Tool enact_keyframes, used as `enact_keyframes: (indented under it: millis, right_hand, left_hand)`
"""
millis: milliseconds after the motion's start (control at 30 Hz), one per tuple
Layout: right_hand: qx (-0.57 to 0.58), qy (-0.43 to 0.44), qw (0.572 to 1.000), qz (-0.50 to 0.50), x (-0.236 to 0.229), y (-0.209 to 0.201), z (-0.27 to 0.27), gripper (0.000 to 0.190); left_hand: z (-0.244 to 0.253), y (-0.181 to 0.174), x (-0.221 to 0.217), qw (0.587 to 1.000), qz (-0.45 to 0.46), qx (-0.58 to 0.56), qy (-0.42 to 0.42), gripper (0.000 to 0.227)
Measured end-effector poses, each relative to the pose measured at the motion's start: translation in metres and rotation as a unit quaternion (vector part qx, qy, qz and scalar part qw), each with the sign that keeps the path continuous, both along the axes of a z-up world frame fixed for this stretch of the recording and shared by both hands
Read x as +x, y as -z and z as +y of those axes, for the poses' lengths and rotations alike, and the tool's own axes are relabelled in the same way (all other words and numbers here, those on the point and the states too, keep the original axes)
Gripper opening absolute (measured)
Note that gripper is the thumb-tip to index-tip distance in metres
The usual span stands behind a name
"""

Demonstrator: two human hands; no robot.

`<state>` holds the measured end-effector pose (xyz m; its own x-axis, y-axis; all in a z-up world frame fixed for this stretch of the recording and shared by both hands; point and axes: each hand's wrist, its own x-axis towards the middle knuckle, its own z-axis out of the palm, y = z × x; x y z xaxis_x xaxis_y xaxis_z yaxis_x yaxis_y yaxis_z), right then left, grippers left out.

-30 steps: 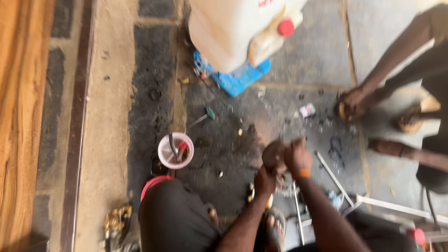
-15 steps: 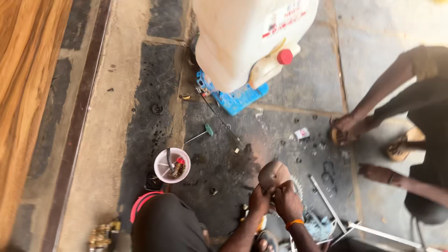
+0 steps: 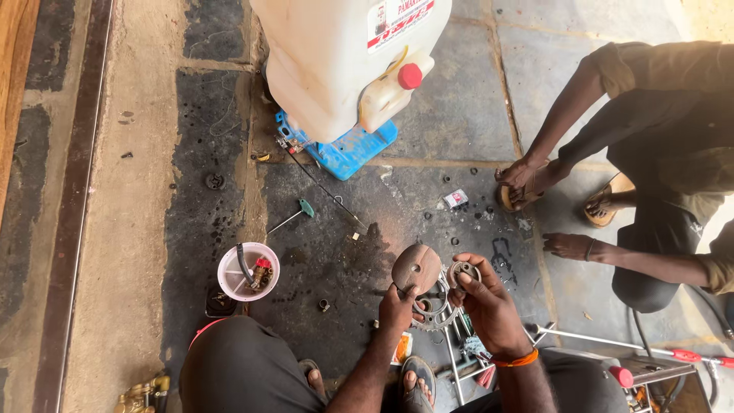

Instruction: The person sits on the floor and repeatedly rubs a small metal ring against a circular metal component, likely to clean or smooth its surface. The person also briefly handles a larger mechanical assembly with brass fittings.

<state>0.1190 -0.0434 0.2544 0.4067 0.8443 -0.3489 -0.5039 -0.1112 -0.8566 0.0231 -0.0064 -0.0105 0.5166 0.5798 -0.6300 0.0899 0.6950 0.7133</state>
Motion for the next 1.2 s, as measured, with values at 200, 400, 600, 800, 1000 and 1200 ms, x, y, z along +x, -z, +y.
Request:
enact_keyframes:
  millis: [200,400,600,800,1000,1200]
  right_hand:
    - [-0.047,-0.026,0.993,-0.107,-0.003,-0.008,-0.004,0.03]
    - [-0.155,-0.045,0.935,-0.315,0.011,0.051,0.0,0.032]
    - [-0.274,-0.031,0.701,-0.657,0.023,0.138,0.037,0.029]
    - [-0.399,-0.107,0.663,-0.624,-0.002,0.183,0.015,0.027]
    - [-0.265,-0.054,0.565,-0.779,0.026,0.216,0.027,0.025]
    - [-0.323,-0.102,0.553,-0.761,0.017,0.226,0.014,0.047]
  left_hand:
    - [0.004,-0.003,0.0,1.0,0.02,-0.004,0.018,0.055]
    - [0.003,-0.014,0.001,0.999,-0.025,0.013,-0.021,0.052]
    - [0.008,-0.033,-0.006,0.996,0.053,0.018,0.063,0.042]
    - [-0.001,-0.001,0.003,0.96,0.134,0.245,0.018,0.037]
    - [0.013,-0.056,-0.009,0.992,0.097,-0.03,0.068,0.043]
    - [0.019,-0.054,-0.011,0.98,0.124,0.147,0.043,0.04]
